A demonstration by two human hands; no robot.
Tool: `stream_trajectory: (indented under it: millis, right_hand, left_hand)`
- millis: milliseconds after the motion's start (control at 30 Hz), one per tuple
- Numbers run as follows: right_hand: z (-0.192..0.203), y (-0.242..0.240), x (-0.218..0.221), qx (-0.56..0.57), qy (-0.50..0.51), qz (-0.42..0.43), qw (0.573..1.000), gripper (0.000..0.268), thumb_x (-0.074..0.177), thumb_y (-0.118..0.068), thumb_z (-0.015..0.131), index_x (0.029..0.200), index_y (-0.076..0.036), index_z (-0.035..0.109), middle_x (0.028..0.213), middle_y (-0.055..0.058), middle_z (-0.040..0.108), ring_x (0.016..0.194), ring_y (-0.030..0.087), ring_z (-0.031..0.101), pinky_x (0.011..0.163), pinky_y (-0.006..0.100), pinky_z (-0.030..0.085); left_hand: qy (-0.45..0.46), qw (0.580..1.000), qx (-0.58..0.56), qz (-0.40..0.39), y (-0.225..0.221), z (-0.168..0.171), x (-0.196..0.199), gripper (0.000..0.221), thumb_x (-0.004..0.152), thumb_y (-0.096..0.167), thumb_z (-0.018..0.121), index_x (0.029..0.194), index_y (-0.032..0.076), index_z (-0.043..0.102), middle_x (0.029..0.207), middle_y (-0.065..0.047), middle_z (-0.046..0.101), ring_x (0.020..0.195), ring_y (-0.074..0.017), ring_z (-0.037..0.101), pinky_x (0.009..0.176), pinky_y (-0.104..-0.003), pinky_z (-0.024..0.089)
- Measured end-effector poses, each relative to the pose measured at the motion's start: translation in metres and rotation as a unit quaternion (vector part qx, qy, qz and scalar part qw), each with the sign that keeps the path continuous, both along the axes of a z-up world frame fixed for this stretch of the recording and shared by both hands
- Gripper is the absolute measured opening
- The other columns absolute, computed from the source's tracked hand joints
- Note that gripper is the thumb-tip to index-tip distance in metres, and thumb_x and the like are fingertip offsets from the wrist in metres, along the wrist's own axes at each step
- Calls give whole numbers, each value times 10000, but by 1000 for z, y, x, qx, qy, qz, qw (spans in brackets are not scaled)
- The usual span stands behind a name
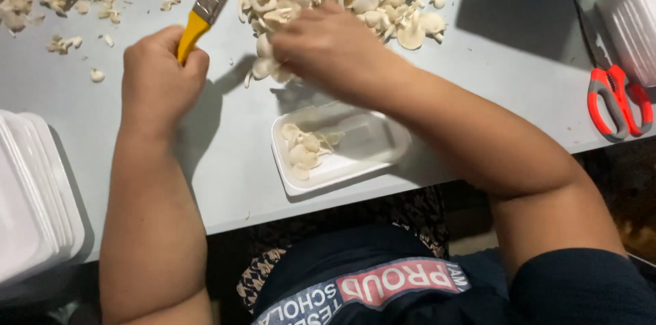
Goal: The person cleans mushrooms by hand and with a brush, placing the cleaned items into a white tray.
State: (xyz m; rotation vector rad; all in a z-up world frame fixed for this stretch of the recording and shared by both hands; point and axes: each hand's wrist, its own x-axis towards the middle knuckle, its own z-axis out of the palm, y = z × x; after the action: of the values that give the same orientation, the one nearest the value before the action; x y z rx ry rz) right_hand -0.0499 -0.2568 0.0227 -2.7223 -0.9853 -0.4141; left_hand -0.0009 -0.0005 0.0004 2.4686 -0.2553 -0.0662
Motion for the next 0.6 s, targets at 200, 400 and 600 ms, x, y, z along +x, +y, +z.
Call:
stream_trajectory:
  millis: [200, 400, 600]
  right_hand:
    - [9, -68, -28, 174, 10, -56, 983, 146, 1018, -65, 817, 1034, -39, 673, 941, 92, 724, 826, 191, 695, 716, 292, 581]
    - [-6, -86, -26, 165, -85, -20, 983, 166, 1053, -33, 807, 1050, -37, 642, 893, 95, 686, 763, 224, 637, 690, 353, 513]
    - [-5, -78, -30, 130, -108, 14, 985, 151, 1028, -46, 811, 1054, -40, 663, 897, 95, 720, 805, 255, 690, 756, 382, 519]
  left_hand:
    - [-79, 990, 60, -98, -17, -12, -6, 152, 893, 203, 591, 775, 108, 579, 722, -122, 613, 687, -341, 544, 588, -497, 371]
    - [-49, 976, 132, -168, -31, -14, -13, 154, 864, 208, 567, 748, 129, 504, 715, -39, 593, 666, -311, 533, 563, -464, 376]
    - [-45, 962, 211, -168, -38, -16, -15, 135, 865, 251, 550, 767, 158, 555, 768, -19, 643, 722, -325, 596, 589, -474, 443]
